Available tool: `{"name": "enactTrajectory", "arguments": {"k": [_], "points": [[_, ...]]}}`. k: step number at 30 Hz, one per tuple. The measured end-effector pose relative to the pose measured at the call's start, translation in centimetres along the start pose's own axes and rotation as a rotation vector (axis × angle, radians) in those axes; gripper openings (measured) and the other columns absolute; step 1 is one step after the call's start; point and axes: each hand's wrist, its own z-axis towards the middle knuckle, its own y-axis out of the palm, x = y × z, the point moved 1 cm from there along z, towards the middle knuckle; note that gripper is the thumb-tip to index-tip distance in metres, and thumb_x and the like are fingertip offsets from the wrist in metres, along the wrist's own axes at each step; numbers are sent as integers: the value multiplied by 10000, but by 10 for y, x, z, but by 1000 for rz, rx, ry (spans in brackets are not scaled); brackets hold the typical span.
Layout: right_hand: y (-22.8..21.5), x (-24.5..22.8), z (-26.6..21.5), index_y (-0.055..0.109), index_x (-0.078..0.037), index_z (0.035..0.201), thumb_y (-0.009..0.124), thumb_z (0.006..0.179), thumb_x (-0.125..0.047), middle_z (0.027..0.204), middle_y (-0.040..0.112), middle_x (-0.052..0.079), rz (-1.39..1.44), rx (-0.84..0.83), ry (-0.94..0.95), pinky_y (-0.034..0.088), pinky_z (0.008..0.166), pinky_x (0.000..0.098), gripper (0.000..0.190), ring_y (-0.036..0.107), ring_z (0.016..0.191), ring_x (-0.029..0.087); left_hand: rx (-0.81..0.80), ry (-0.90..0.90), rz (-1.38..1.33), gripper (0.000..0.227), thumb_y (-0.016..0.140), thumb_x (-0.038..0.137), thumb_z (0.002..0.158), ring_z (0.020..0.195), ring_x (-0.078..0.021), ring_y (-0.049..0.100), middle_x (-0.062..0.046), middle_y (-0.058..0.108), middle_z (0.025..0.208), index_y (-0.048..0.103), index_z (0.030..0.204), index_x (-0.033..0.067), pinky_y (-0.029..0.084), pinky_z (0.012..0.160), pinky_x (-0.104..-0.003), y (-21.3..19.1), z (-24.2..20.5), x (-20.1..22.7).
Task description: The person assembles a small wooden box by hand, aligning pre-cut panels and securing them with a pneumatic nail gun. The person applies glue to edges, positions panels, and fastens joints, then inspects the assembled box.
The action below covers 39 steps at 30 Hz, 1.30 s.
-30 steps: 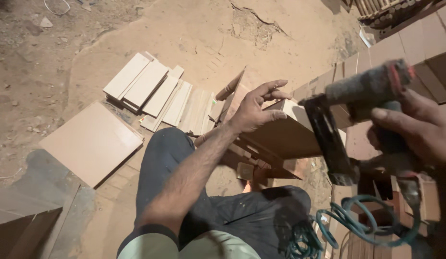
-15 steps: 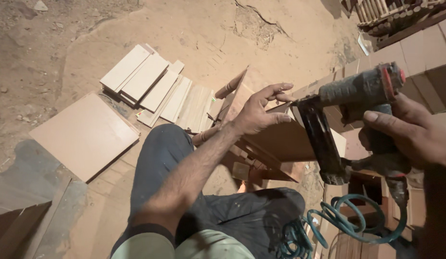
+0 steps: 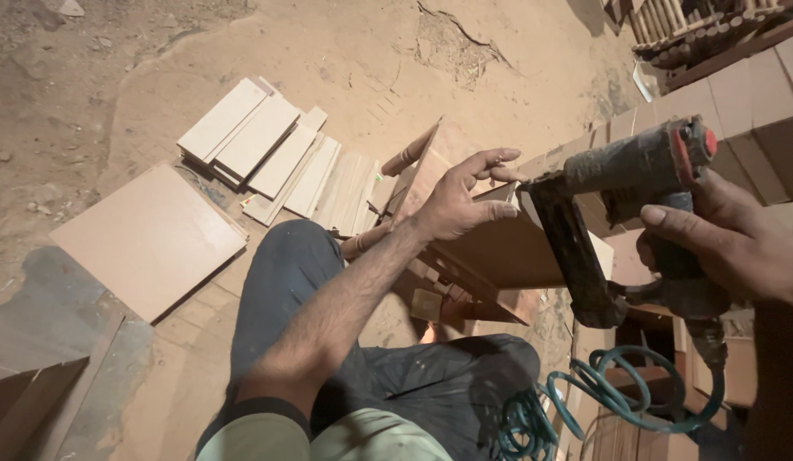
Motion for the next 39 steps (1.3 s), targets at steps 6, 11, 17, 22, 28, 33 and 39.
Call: {"name": "enactTrajectory", "arguments": {"k": [6,11,17,22,28,33,39], "points": [[0,3,0,447,-139,1552,563,1055,-219,928,592,247,-87,-19,-3,604,647,493,516,704,755,308,-9,24,56,819,872,215,889,1314,-144,586,-81,696,1308,425,1556,54,436,1227,-377,-1,0,6],[4,-6,0,446,-140,1524,559,989,-227,987,636,156,-74,2,-4,596,661,457,554,670,757,243,9,-64,-79,857,869,249,868,1299,-125,573,-50,681,1261,401,1559,53,471,1205,-399,0,-1,7],[10,-7,-10,495,-95,1426,581,1011,-241,858,623,168,-22,30,21,609,518,469,448,620,626,257,24,-24,50,878,880,214,857,1289,-150,613,-65,722,1247,380,1558,41,418,1228,-393,2,-2,9],[13,-8,-17,491,-81,1486,566,1026,-201,742,629,151,-67,47,-10,548,457,446,482,604,555,253,27,-18,30,862,869,148,868,1279,-147,594,-88,708,1258,375,1564,32,446,1200,-370,2,-3,9],[16,-15,-20,490,-86,1405,555,1003,-258,739,635,127,-120,2,-25,563,574,414,442,646,629,217,10,-71,-123,848,829,79,896,1283,-153,601,-98,670,1319,329,1579,35,517,1155,-345,4,-3,2],[18,-12,-23,517,-108,1429,557,1019,-289,854,636,143,-282,37,46,600,650,450,450,681,664,243,39,-85,-126,874,818,79,895,1308,-164,586,-108,665,1312,295,1594,40,511,1170,-354,6,-3,5],[54,51,-79,457,-128,1526,609,958,-279,1098,633,127,133,76,16,645,619,505,607,755,778,319,31,-37,60,862,841,99,894,1324,-185,587,-109,692,1317,329,1585,35,460,1191,-361,5,-4,14]]}}
